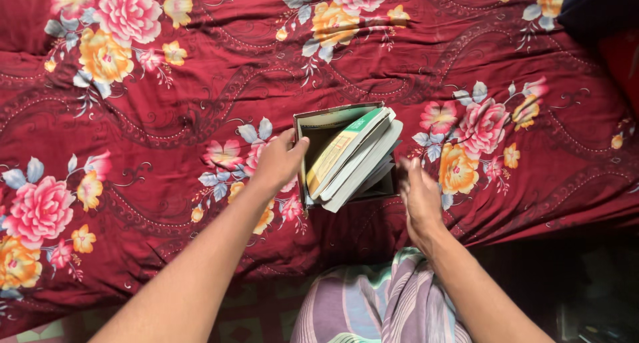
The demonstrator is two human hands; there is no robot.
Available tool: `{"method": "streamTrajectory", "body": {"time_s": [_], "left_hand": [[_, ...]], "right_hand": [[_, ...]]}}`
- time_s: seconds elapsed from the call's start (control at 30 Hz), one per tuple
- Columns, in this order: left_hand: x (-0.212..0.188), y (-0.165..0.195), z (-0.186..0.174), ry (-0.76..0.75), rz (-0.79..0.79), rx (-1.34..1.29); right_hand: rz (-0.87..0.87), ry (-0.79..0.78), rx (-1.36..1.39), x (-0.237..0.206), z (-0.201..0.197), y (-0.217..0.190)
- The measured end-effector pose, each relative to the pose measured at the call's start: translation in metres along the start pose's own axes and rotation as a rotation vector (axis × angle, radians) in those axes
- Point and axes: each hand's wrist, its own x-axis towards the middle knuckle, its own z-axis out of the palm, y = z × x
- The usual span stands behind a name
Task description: The person sits on the floor beside a bed and picks books one at a time from a nearby shelf, placing each into an open box on the bed. They stack and align the books inside the box, continuing to add more books until the box holds a stack of books.
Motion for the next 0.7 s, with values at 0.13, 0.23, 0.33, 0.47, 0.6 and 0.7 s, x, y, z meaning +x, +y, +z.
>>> {"method": "streamTrajectory", "body": {"time_s": [0.13, 0.23, 0.33, 0.47, 0.6, 0.7], "left_hand": [[-0.036, 0.018, 0.007, 0.021, 0.239, -0.015], [-0.068, 0.035, 0.014, -0.067, 0.267, 0.212], [-0.085, 0.047, 0.024, -0.072, 0.223, 0.344], [-0.088, 0.049, 0.040, -0.022, 0.203, 0.305], [-0.076, 0.038, 0.036, 0.088, 0.283, 0.258], [-0.069, 0.034, 0.023, 0.149, 0.287, 0.197]], "right_hand": [[-0.395, -0.123, -0.091, -0.006, 0.021, -0.028], [-0.647, -0.159, -0.379, -0.011, 0.029, -0.044], [-0.833, -0.197, -0.642, -0.013, 0.027, -0.055], [-0.776, -0.292, -0.614, -0.012, 0.017, -0.062], [-0.713, -0.341, -0.597, -0.004, 0.011, -0.066], [-0.620, -0.377, -0.420, 0.001, 0.020, -0.065]]}}
